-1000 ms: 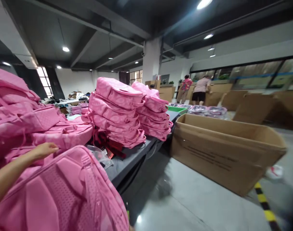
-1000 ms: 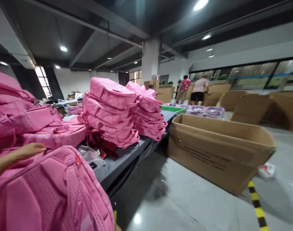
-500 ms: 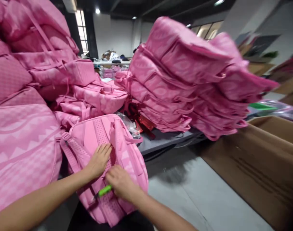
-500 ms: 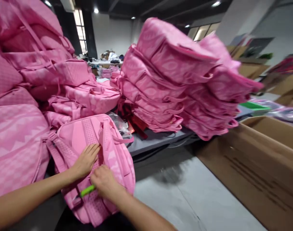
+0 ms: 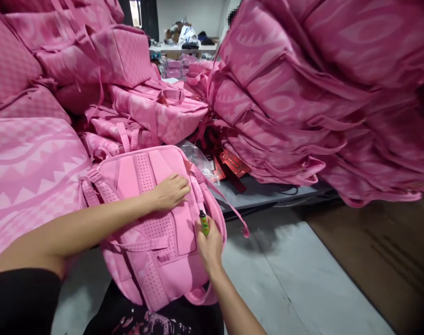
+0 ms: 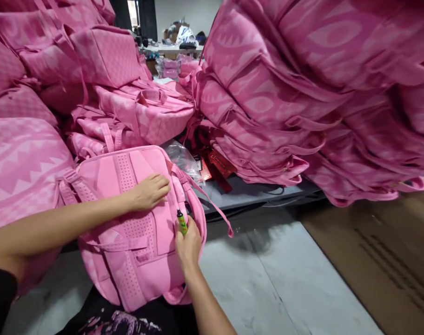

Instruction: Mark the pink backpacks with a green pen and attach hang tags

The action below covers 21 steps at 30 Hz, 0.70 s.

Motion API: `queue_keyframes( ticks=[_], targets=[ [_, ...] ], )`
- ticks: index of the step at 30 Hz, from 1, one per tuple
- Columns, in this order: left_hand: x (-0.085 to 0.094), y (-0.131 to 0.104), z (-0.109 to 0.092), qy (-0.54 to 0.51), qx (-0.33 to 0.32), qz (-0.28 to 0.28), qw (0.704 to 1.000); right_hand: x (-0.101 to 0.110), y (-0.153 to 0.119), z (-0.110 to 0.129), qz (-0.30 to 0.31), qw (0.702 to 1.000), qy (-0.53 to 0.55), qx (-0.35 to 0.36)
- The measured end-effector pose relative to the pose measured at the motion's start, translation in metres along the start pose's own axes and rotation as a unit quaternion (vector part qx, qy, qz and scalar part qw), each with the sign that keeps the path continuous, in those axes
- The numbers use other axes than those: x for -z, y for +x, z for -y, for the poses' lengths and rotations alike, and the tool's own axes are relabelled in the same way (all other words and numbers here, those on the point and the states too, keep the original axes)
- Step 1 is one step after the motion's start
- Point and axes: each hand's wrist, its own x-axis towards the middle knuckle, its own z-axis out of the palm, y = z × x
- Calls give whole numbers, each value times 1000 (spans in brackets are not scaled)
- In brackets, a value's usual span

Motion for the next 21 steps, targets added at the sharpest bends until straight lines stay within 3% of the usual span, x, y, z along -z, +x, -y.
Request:
queue_keyframes(
  ticks=[3,6,9,12,14,17,21],
  targets=[
    [-13,23,12,3,8,27,1000,-10,-8,-3,-19,998,52,-7],
    [-16,28,26,-13,-48,31,998,-15,-12,-13,-25,997,68,0],
    [0,21,60,7,-86,17,996,-16,-18,-24,-30,996,69,44],
    [28,11,107,84,-58,12,995,-12,-23,-30,-29,995,66,73],
    [41,7,127,124,-30,6,992,-10,-23,-32,-19,995,58,81],
    [44,6,120,137,24,-29,990,-4,-19,-32,13,996,41,76],
    [29,8,65,57,-20,5,998,14,-4,-22,24,995,45,87]
  ],
)
